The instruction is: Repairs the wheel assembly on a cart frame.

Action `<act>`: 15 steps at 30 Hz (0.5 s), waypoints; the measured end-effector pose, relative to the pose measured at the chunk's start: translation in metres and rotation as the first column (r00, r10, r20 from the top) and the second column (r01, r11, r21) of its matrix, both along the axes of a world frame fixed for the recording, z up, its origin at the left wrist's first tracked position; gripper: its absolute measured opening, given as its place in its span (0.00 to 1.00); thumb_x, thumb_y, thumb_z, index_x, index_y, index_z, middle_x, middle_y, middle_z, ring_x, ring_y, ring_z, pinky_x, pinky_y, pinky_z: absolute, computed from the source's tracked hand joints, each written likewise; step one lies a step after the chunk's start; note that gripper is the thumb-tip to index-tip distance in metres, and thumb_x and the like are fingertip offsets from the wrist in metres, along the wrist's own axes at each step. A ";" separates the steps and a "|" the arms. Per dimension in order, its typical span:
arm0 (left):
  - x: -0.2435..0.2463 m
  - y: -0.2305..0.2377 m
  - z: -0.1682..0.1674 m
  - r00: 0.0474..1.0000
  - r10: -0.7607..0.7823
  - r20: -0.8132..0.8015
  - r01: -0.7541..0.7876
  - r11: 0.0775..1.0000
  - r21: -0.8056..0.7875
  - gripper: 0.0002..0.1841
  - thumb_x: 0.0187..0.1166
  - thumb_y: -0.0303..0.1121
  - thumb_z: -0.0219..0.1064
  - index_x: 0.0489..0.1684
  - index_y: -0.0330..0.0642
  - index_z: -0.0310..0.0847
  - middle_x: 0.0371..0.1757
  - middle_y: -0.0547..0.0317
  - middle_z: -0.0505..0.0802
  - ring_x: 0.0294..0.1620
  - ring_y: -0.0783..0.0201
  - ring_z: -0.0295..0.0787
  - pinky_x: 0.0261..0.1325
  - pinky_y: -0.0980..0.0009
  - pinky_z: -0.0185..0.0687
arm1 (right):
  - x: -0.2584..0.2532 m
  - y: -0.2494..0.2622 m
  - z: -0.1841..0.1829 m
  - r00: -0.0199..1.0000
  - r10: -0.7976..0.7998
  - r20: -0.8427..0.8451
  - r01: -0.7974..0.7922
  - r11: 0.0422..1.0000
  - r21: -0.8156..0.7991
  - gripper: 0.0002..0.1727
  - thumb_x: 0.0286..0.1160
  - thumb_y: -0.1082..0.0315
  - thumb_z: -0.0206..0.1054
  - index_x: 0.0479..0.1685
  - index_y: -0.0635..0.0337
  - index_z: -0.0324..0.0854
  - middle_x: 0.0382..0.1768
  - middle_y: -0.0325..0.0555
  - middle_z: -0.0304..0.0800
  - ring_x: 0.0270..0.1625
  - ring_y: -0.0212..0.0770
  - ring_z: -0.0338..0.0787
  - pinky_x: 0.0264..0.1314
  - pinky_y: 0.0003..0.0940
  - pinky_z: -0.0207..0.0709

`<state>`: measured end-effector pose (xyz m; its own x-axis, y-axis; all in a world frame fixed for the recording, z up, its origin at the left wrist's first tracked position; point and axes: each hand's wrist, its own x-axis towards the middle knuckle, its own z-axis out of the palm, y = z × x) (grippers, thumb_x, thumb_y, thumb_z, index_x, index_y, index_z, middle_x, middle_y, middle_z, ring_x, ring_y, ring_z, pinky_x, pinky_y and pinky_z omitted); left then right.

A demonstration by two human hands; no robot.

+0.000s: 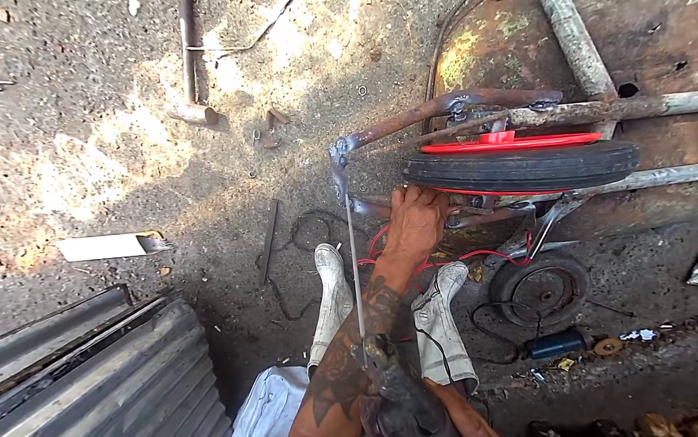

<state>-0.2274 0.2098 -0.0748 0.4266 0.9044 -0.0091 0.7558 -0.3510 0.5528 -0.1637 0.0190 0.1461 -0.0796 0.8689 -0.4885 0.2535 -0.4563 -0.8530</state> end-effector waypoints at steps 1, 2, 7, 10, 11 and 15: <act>0.000 0.000 0.000 1.000 0.001 0.001 -0.001 1.000 0.001 0.16 0.87 0.45 0.63 0.34 0.45 0.90 0.39 0.56 0.92 0.50 0.51 0.87 0.62 0.50 0.72 | 0.000 0.000 0.000 1.000 0.008 0.008 -0.008 1.000 -0.004 0.29 0.81 0.61 0.70 0.71 0.80 0.76 0.59 0.68 0.89 0.63 0.41 0.90 0.72 0.32 0.79; 0.000 0.000 -0.001 1.000 0.000 0.003 0.000 1.000 0.003 0.16 0.87 0.45 0.63 0.34 0.44 0.90 0.39 0.56 0.92 0.50 0.51 0.87 0.62 0.50 0.72 | 0.000 0.001 0.001 1.000 0.010 0.014 -0.010 1.000 -0.005 0.29 0.81 0.61 0.70 0.71 0.80 0.77 0.59 0.67 0.89 0.62 0.41 0.90 0.72 0.32 0.79; 0.000 0.001 -0.001 1.000 -0.006 0.008 0.006 1.000 0.000 0.17 0.87 0.44 0.62 0.35 0.44 0.91 0.40 0.55 0.93 0.50 0.51 0.87 0.62 0.50 0.72 | -0.001 0.000 0.002 1.000 0.002 0.012 -0.002 1.000 -0.007 0.29 0.81 0.60 0.70 0.70 0.79 0.77 0.58 0.67 0.89 0.61 0.41 0.90 0.71 0.32 0.79; 0.000 0.001 -0.001 1.000 -0.007 0.005 0.007 1.000 -0.006 0.17 0.87 0.45 0.62 0.35 0.45 0.90 0.40 0.56 0.92 0.50 0.51 0.86 0.62 0.50 0.72 | -0.001 0.001 0.001 1.000 0.013 0.026 -0.012 1.000 -0.013 0.29 0.81 0.60 0.70 0.71 0.79 0.77 0.57 0.68 0.89 0.60 0.42 0.90 0.70 0.32 0.80; 0.000 0.002 -0.001 1.000 -0.007 0.006 0.007 1.000 -0.005 0.17 0.87 0.44 0.62 0.35 0.45 0.90 0.40 0.56 0.93 0.50 0.51 0.87 0.62 0.50 0.72 | -0.002 0.000 0.001 1.000 0.010 0.022 -0.010 1.000 -0.005 0.29 0.81 0.60 0.70 0.70 0.78 0.77 0.57 0.67 0.89 0.60 0.42 0.90 0.70 0.32 0.80; 0.000 0.001 0.000 1.000 -0.010 -0.003 0.010 1.000 -0.007 0.17 0.87 0.45 0.62 0.35 0.45 0.91 0.41 0.56 0.93 0.51 0.51 0.87 0.62 0.50 0.72 | -0.003 0.002 0.000 1.000 0.007 0.015 -0.007 1.000 0.002 0.29 0.82 0.60 0.69 0.70 0.78 0.77 0.57 0.67 0.89 0.61 0.42 0.90 0.70 0.32 0.80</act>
<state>-0.2274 0.2112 -0.0749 0.4352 0.9002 -0.0167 0.7543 -0.3544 0.5527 -0.1666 0.0210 0.1457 -0.0781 0.8696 -0.4876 0.2694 -0.4525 -0.8501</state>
